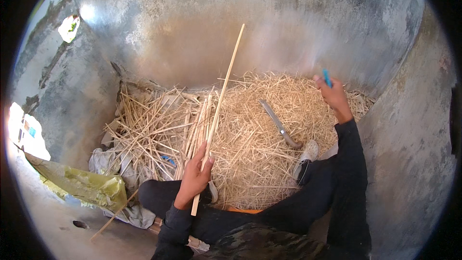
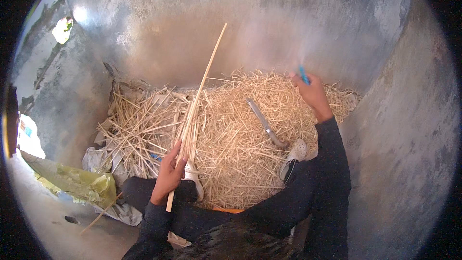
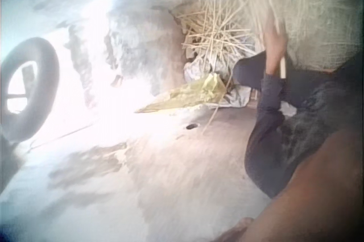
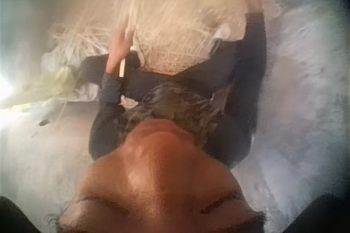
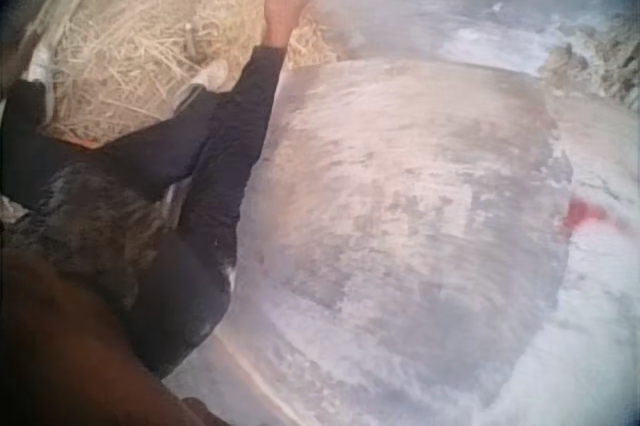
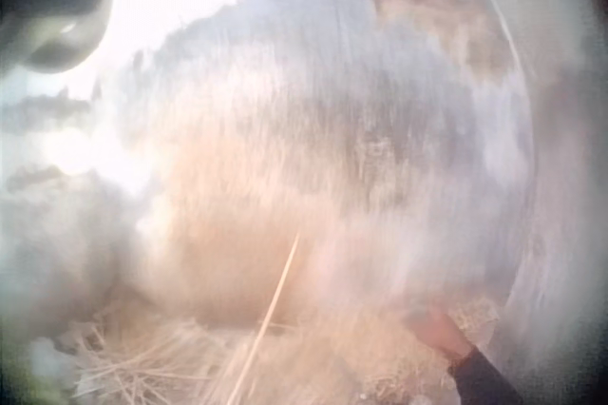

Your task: The person sits on the floor and uses a knife to split long bamboo poles into thin strips. They hold the pole with one hand and use the knife to shave and separate the bamboo, creating a pile of processed strips.

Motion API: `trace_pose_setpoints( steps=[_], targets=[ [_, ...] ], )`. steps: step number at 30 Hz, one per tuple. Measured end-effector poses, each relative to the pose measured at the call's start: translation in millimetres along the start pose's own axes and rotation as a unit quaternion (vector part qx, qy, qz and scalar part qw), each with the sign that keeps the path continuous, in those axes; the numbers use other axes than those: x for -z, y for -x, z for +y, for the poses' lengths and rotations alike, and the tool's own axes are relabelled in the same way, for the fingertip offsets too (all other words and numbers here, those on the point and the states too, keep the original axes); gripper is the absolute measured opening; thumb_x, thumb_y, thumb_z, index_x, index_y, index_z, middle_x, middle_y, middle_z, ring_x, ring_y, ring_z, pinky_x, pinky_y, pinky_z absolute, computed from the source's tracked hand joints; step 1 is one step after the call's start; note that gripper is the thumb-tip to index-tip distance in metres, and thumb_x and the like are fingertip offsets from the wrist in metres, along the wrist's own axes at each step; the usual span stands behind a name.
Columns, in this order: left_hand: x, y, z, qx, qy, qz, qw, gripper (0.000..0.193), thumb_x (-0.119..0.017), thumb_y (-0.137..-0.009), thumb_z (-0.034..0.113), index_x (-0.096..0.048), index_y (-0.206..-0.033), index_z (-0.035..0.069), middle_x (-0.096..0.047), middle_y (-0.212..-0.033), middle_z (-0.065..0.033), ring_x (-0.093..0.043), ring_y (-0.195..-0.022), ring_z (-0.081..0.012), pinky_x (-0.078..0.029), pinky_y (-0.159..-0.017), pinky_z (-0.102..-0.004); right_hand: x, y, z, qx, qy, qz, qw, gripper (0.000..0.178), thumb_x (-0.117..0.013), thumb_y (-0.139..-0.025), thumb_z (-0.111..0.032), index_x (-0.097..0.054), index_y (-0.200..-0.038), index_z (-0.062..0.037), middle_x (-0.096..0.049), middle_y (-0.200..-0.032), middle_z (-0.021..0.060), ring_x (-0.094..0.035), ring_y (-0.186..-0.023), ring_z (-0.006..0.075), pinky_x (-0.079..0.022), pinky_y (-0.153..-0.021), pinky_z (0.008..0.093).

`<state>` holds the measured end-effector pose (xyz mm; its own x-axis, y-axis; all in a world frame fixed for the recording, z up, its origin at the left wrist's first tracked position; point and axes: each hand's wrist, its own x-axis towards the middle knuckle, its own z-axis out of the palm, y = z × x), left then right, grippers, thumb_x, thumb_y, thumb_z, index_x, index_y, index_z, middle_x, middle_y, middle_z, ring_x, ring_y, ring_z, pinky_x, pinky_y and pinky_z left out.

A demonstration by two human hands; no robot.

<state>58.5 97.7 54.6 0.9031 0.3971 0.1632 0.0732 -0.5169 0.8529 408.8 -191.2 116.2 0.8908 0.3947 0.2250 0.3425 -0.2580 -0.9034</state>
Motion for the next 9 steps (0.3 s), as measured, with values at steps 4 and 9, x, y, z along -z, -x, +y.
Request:
trace_pose_setpoints(
  steps=[4, 9],
  targets=[
    [5, 19, -22, 0.019, 0.051, 0.014, 0.998, 0.055, -0.055, -0.094, 0.014, -0.032, -0.141, -0.002, -0.057, -0.083, -0.0015, -0.044, -0.053, -0.0040, -0.039, -0.047, -0.0211, -9, 58, -95, 0.152, -0.261, -0.067, 0.951, 0.038, -0.042, -0.099, -0.038, -0.056, -0.092, -0.0036, -0.033, -0.049, -0.0058, -0.027, -0.040, 0.0047, -0.022, -0.041, 0.0219],
    [8, 34, -25, 0.151, 0.140, 0.008, 0.979, 0.056, -0.057, -0.093, 0.013, -0.032, -0.141, -0.002, -0.055, -0.085, 0.0000, -0.043, -0.059, -0.0025, -0.038, -0.049, -0.0193, 2, 102, -180, 0.353, -0.331, -0.039, 0.874, 0.061, -0.029, -0.098, -0.053, -0.046, -0.126, -0.0023, -0.034, -0.050, -0.0059, -0.027, -0.041, 0.0046, -0.024, -0.042, 0.0241]
  ],
)
